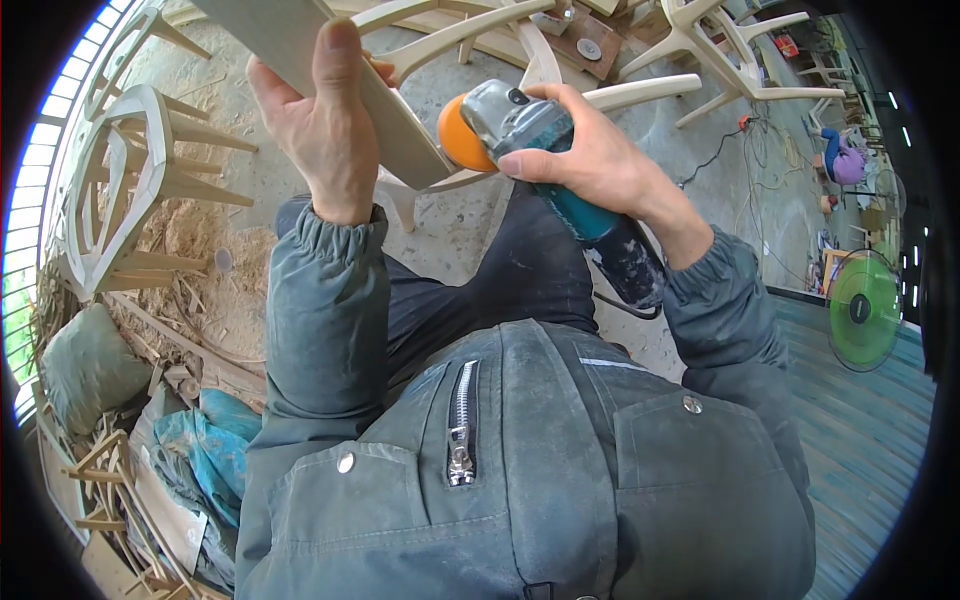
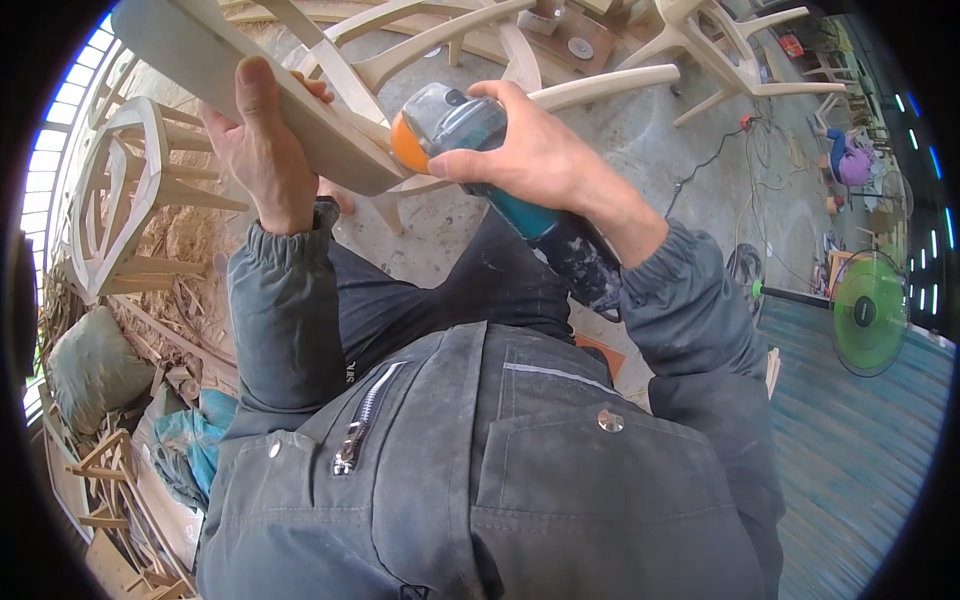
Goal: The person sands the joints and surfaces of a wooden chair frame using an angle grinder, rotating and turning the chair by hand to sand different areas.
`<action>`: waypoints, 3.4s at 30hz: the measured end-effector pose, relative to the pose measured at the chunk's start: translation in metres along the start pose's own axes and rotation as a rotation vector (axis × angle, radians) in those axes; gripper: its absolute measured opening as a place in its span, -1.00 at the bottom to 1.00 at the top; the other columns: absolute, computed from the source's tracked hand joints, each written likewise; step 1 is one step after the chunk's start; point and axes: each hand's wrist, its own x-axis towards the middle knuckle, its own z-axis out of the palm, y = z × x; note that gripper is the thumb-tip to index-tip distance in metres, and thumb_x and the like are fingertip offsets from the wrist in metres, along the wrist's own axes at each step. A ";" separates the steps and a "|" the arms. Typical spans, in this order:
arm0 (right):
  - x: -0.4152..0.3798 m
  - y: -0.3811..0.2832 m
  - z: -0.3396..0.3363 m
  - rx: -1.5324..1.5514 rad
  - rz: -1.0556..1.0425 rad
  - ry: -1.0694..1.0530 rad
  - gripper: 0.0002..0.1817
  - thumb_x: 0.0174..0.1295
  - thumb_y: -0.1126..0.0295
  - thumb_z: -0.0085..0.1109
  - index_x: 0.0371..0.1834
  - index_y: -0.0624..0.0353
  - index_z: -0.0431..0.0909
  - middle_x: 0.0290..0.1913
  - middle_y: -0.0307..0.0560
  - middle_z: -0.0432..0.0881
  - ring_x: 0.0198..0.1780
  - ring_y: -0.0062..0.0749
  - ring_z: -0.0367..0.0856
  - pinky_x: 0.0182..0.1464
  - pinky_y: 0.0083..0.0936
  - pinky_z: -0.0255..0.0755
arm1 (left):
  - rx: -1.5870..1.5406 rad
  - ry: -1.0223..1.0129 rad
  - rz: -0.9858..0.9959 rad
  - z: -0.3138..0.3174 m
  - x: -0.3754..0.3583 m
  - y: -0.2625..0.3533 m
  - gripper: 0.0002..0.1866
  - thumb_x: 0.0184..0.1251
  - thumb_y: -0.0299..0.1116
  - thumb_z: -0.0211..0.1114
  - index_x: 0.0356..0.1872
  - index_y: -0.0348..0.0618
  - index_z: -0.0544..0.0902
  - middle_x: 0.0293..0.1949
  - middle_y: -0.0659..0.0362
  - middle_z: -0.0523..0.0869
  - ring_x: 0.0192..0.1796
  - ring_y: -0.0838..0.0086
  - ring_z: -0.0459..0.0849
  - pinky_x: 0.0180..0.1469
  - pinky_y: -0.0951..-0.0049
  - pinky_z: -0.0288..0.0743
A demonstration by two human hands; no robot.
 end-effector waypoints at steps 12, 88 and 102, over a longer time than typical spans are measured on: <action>-0.002 0.013 -0.049 -0.310 0.048 0.112 0.03 0.10 -0.06 0.53 0.55 0.27 0.28 0.27 0.21 0.58 0.28 -0.15 0.61 0.37 -0.33 0.43 | 0.013 0.021 -0.006 -0.002 -0.002 -0.004 -0.23 0.41 0.24 0.41 0.19 -0.23 0.31 -0.34 0.01 0.73 -0.40 0.36 0.81 -0.33 0.42 0.73; -0.063 0.085 -0.002 0.137 0.011 0.395 0.12 -0.01 -0.07 0.62 0.52 0.30 0.23 0.26 0.19 0.56 0.25 -0.09 0.62 0.31 -0.27 0.52 | -0.029 0.011 -0.024 0.002 -0.001 -0.001 -0.25 0.38 0.20 0.46 0.15 -0.26 0.36 -0.39 0.07 0.70 -0.42 0.40 0.77 -0.35 0.46 0.66; -0.033 0.060 -0.043 0.023 0.018 0.110 0.15 -0.02 -0.14 0.60 0.55 0.29 0.25 0.33 0.25 0.53 0.39 -0.02 0.52 0.47 -0.20 0.37 | -0.048 0.052 -0.068 0.007 -0.003 0.004 -0.39 0.49 0.04 0.42 0.20 -0.18 0.36 -0.34 0.03 0.67 -0.38 0.34 0.70 -0.28 0.34 0.65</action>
